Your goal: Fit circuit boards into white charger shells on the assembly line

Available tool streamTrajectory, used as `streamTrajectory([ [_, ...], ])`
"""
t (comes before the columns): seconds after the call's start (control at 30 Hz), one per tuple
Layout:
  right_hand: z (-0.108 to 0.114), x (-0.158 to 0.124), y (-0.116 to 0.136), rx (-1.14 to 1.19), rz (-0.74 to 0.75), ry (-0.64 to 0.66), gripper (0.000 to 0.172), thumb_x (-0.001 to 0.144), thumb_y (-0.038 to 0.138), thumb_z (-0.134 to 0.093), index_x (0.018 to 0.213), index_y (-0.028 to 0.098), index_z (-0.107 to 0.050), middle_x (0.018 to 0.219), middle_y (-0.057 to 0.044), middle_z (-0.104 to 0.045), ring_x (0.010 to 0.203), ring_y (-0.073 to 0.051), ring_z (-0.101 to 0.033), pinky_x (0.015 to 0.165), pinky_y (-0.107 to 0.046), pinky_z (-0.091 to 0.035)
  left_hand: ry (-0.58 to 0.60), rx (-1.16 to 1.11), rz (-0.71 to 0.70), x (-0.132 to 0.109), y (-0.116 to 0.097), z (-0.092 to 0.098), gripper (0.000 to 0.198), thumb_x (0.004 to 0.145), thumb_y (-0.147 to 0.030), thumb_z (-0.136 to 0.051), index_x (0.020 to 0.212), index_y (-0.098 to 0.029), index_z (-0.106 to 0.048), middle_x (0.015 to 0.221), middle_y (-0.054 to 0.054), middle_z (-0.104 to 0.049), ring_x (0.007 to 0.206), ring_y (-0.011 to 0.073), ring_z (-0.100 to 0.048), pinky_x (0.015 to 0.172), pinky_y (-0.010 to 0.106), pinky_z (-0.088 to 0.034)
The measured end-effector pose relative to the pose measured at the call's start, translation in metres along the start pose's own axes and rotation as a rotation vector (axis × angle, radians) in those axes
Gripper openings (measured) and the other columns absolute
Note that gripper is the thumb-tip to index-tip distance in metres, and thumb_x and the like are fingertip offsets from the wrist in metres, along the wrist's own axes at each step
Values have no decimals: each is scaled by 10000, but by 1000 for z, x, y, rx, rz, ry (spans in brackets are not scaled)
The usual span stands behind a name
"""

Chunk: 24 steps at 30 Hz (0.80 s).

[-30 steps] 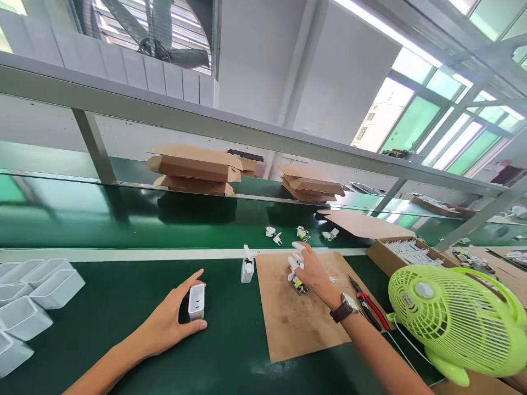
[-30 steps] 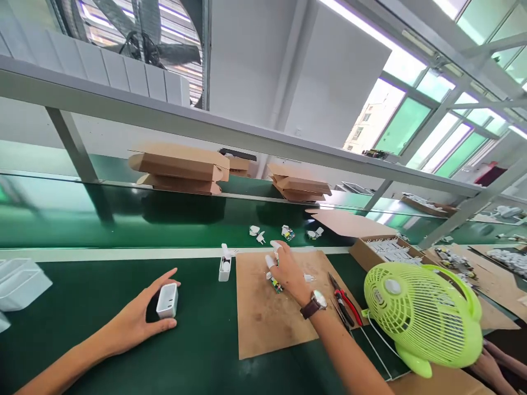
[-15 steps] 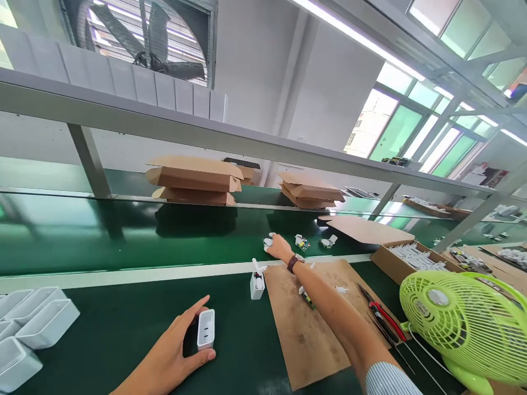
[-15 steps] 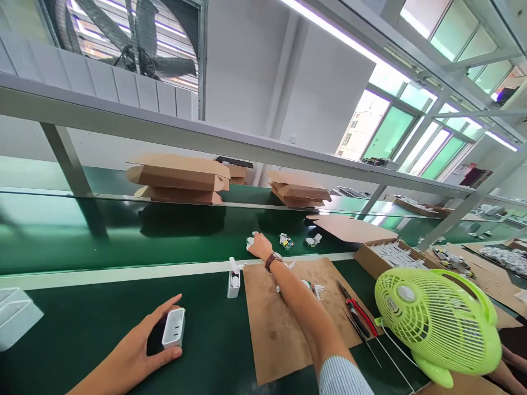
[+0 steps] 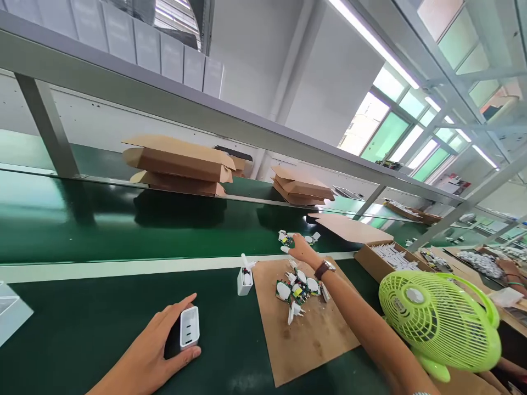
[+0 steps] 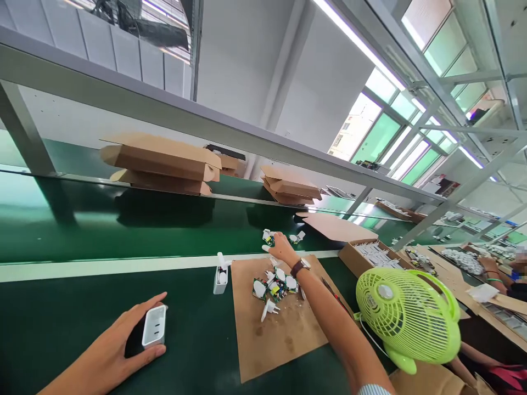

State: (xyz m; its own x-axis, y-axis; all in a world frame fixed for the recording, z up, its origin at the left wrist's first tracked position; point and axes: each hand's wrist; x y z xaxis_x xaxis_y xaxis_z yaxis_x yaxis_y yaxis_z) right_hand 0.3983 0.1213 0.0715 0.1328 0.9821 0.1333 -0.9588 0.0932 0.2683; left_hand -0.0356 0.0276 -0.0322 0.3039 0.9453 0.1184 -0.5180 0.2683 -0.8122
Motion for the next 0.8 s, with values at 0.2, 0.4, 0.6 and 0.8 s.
streamTrajectory([
  [0.2, -21, 30, 8, 51, -109, 12, 358, 1001, 369, -652, 1300, 178, -610, 1307, -99, -633, 1103, -248, -664, 926, -463, -586, -24, -2, 33, -4, -3, 4, 734, 826, -542, -642, 1511, -337, -479, 1373, 79, -663, 1217, 333, -666, 925, 423, -602],
  [0.4, 0, -9, -20, 169, -14, 112, 328, 858, 241, -794, 1161, 158, -698, 1121, -99, -728, 1003, -235, -705, 919, -403, -594, 7, -3, 35, -2, 6, 5, 706, 851, -564, -632, 1507, -341, -493, 1374, 94, -669, 1201, 355, -678, 867, 430, -628],
  [0.6, 14, -18, -56, 153, -92, 64, 284, 947, 247, -695, 1221, 173, -672, 1217, -107, -701, 1096, -241, -687, 965, -419, -578, 142, 46, -14, 8, 20, 8, 770, 814, -559, -706, 1518, -345, -479, 1370, 96, -680, 1205, 367, -685, 868, 443, -641],
  [0.8, -5, 23, -56, 31, -222, -65, 356, 1001, 368, -652, 1301, 181, -610, 1315, -99, -630, 1109, -249, -661, 931, -465, -584, -2, 5, 41, -1, 8, -2, 743, 834, -546, -651, 1526, -349, -466, 1380, 99, -667, 1241, 366, -661, 900, 456, -620],
])
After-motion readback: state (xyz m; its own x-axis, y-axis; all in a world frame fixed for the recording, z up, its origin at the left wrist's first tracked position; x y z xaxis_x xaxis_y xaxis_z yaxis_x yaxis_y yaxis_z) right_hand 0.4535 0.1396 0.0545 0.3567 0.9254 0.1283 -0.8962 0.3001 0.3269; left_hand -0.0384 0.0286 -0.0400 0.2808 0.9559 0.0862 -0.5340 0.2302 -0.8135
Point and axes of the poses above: each hand's wrist, its own x-axis towards the middle knuckle, its own z-axis out of the back of the hand, y = z × x
